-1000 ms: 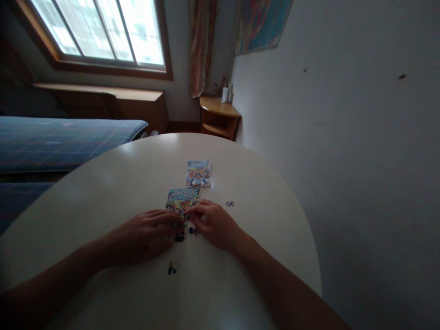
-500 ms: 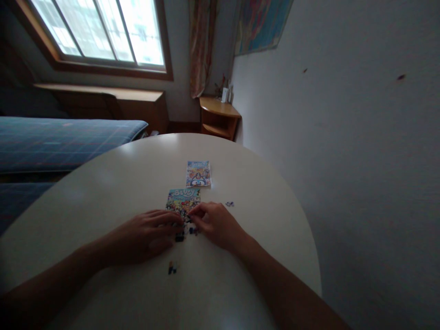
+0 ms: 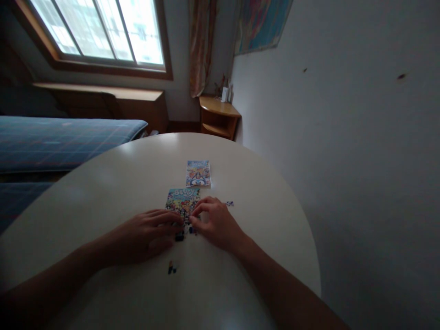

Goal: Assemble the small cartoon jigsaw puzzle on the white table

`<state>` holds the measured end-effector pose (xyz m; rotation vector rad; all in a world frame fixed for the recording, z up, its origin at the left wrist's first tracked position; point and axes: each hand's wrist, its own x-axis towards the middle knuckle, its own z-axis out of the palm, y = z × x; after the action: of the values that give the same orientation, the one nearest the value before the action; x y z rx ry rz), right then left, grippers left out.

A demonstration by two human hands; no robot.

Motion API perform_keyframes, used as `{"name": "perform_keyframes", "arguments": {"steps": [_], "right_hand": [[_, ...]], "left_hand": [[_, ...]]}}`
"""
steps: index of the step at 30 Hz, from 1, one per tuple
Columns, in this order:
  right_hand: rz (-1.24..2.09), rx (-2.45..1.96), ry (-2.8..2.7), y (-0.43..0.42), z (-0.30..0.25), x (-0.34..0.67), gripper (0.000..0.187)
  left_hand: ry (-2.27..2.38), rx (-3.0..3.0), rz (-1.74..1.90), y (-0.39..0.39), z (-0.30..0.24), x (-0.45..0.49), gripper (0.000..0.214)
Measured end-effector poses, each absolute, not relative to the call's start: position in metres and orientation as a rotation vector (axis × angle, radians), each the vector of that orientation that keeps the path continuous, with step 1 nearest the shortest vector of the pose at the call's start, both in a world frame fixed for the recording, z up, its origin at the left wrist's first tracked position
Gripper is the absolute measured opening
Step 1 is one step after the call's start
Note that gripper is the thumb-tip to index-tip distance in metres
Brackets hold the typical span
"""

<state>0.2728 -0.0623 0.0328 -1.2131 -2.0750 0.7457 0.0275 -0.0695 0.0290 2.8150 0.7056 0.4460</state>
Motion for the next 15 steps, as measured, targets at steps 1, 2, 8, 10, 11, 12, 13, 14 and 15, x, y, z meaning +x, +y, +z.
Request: {"name": "perform_keyframes", "arguments": {"steps": [1, 2, 8, 10, 11, 12, 13, 14, 15], "right_hand": [[0.736, -1.225, -2.082, -0.0622, 0.0317, 0.2728, 0.003], [0.723, -1.247, -2.089, -0.0621, 0.0304, 0.2727, 0.003], [0.647, -1.316, -2.148, -0.0622, 0.026, 0.2699, 0.002], [0.632, -1.326, -2.155, -0.0623, 0.0266, 0.2696, 0.002], [0.628, -1.328, -2.157, -0.0624, 0.0269, 0.2695, 0.002], [0.625, -1.329, -2.159, -0.0626, 0.0273, 0.2695, 0.002], [0.621, -1.33, -2.162, -0.0627, 0.0275, 0.2696, 0.003], [0.615, -1.33, -2.165, -0.0629, 0.0275, 0.2697, 0.003], [0.611, -1.328, -2.168, -0.063, 0.0275, 0.2697, 0.004]], "left_hand": [[0.704, 2.814, 0.453, -0.0697, 0.0293, 0.0277, 0.034], [0.704, 2.812, 0.463, -0.0698, 0.0296, 0.0279, 0.034], [0.714, 2.815, 0.46, -0.0707, 0.0314, 0.0287, 0.033], [0.72, 2.821, 0.44, -0.0705, 0.0309, 0.0283, 0.033], [0.723, 2.825, 0.432, -0.0704, 0.0306, 0.0281, 0.034], [0.722, 2.826, 0.421, -0.0703, 0.0303, 0.0279, 0.034], [0.719, 2.827, 0.419, -0.0701, 0.0301, 0.0278, 0.034], [0.715, 2.825, 0.42, -0.07, 0.0301, 0.0278, 0.034], [0.71, 2.822, 0.424, -0.07, 0.0301, 0.0278, 0.034]]}}
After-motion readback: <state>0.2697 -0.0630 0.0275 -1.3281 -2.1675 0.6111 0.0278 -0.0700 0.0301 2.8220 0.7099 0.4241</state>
